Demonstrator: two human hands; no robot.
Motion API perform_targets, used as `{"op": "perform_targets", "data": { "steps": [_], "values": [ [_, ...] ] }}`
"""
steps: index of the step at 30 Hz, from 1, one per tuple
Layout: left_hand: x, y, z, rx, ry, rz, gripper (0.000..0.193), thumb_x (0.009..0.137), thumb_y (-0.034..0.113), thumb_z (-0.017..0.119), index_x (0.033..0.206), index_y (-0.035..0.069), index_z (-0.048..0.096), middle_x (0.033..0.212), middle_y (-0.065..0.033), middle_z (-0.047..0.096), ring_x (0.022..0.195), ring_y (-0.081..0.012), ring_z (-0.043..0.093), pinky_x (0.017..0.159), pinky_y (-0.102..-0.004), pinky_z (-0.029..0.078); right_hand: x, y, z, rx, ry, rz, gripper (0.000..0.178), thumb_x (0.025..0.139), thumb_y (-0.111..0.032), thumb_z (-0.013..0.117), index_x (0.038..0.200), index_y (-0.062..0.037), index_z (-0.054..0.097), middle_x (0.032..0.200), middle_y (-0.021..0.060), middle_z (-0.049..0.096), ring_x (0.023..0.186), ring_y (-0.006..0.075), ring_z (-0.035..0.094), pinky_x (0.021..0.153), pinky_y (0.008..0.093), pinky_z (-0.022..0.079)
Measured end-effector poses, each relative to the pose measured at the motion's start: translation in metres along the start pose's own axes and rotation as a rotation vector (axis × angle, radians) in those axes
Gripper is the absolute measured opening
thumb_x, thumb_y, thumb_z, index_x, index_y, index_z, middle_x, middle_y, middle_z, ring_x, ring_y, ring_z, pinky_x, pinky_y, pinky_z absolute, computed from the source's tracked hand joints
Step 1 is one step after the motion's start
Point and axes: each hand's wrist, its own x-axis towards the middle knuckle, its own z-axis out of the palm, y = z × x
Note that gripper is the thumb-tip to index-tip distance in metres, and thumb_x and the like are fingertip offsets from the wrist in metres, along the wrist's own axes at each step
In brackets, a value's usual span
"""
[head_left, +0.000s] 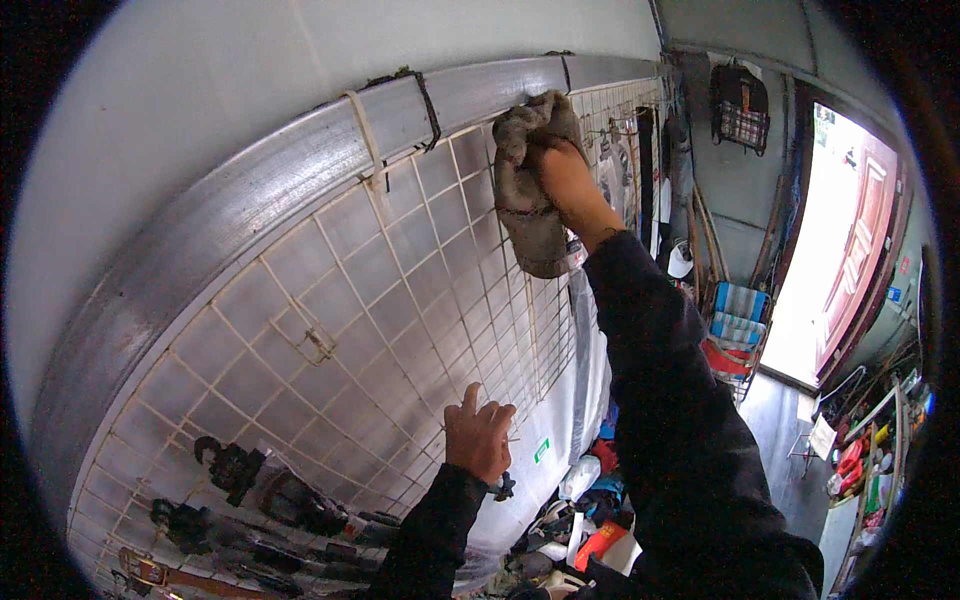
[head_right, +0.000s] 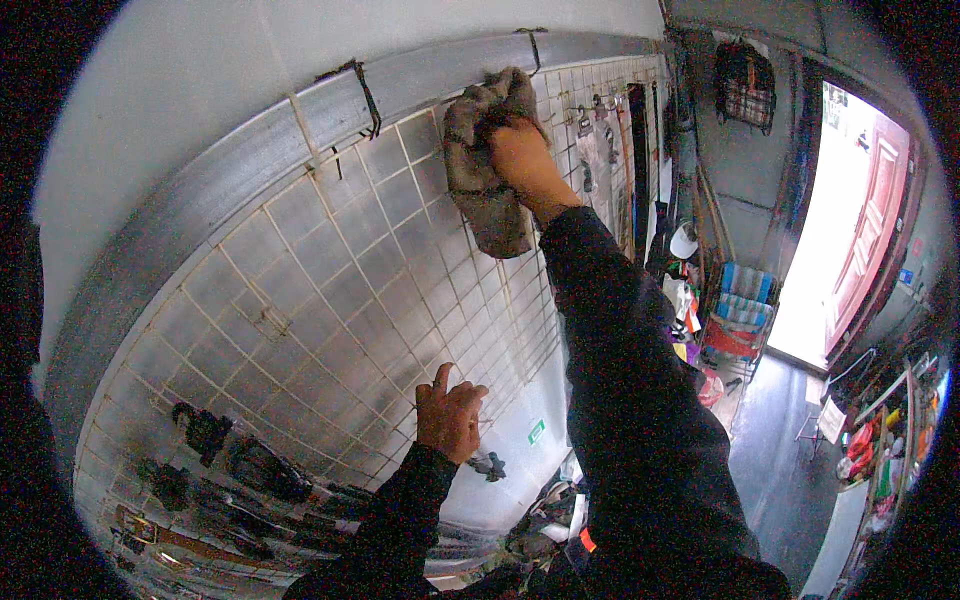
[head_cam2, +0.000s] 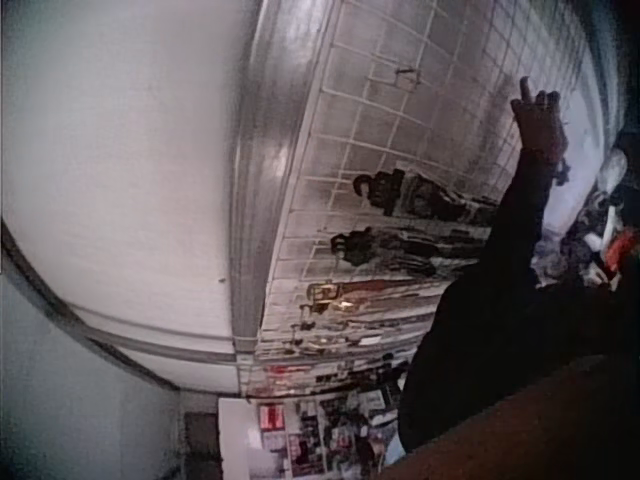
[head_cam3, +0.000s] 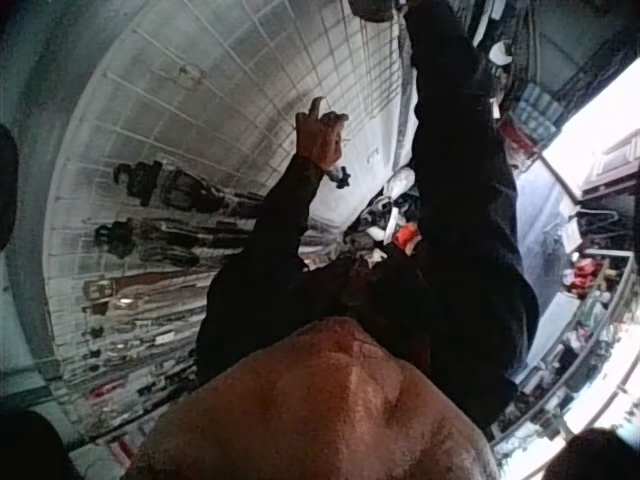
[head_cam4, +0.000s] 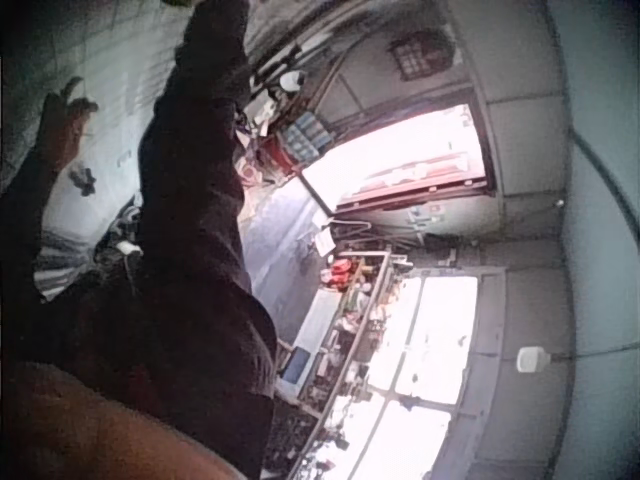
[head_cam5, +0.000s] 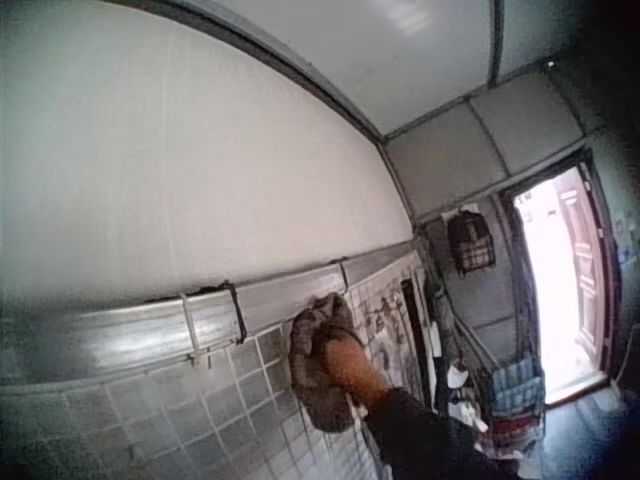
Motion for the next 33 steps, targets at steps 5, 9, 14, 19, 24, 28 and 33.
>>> {"op": "perform_targets", "data": {
  "steps": [5,9,14,19,24,28,33],
  "values": [
    [0.0,0.0,-0.004,0.029,-0.068,-0.012,0.041,0.075,0.01,0.07,0.116,0.013,0.069,0.104,-0.0075,0.071,0.13,-0.0381,0.048,0.081,-0.0515,0.039,-0.025,-0.039,0.003,0.92,0.209,0.45,0.033,0.097,-0.024,0.061,0.12,-0.0013,0.068,0.108,0.0124,0.071,0.092,0.0259,0.07,0.077,0.0412,0.057],
    [0.0,-0.001,0.0,-0.02,-0.046,-0.009,0.042,0.074,0.006,0.068,0.116,0.012,0.068,0.105,-0.0082,0.071,0.131,-0.0404,0.047,0.082,-0.053,0.039,-0.02,-0.054,0.01,0.783,0.365,0.319,0.023,0.096,-0.016,0.059,0.11,-0.0033,0.071,0.102,0.0105,0.072,0.095,0.0265,0.068,0.083,0.0413,0.057],
    [-0.003,-0.001,0.003,-0.035,-0.035,-0.013,0.04,0.076,0.006,0.067,0.115,0.012,0.068,0.106,-0.0094,0.071,0.133,-0.0419,0.045,0.083,-0.0537,0.039,0.027,-0.034,0.008,0.061,0.111,0.206,0.036,0.101,-0.029,0.055,0.118,-0.0021,0.07,0.106,0.0097,0.072,0.09,0.0211,0.068,0.08,0.0324,0.055],
    [-0.004,-0.002,0.001,-0.037,-0.005,0.033,0.042,0.077,0.01,0.069,0.118,0.011,0.067,0.106,-0.0108,0.071,0.132,-0.042,0.046,0.083,-0.0538,0.04,0.037,-0.022,0.013,0.482,0.263,0.396,0.044,0.096,-0.034,0.052,0.114,0.0031,0.069,0.107,0.0184,0.073,0.095,0.0275,0.069,0.082,0.0412,0.054],
    [-0.006,-0.002,0.003,-0.052,-0.018,0.022,0.041,0.076,0.006,0.067,0.117,0.011,0.067,0.108,-0.0116,0.071,0.133,-0.0443,0.046,0.088,-0.0547,0.039,0.037,-0.021,0.018,0.216,0.425,0.25,0.042,0.092,-0.03,0.056,0.099,0.0077,0.072,0.094,0.0242,0.074,0.082,0.0296,0.071,0.076,0.0427,0.054],
    [-0.007,-0.002,0.003,-0.068,0.019,0.042,0.043,0.076,0.011,0.07,0.119,0.012,0.067,0.105,-0.0109,0.071,0.137,-0.0409,0.043,0.088,-0.0534,0.04,0.04,-0.019,0.018,-0.339,0.401,0.016,0.032,0.089,-0.025,0.062,0.094,0.0052,0.073,0.09,0.0234,0.074,0.079,0.0305,0.071,0.074,0.0439,0.055],
    [-0.006,-0.001,0.001,-0.044,-0.079,-0.001,0.042,0.075,0.007,0.068,0.117,0.012,0.068,0.109,-0.0111,0.072,0.135,-0.0434,0.046,0.09,-0.0542,0.039,0.037,-0.018,0.009,-0.17,0.246,0.152,0.024,0.092,-0.02,0.062,0.099,-0.0003,0.072,0.098,0.0215,0.074,0.094,0.0377,0.073,0.079,0.0445,0.058]
  ]
}}
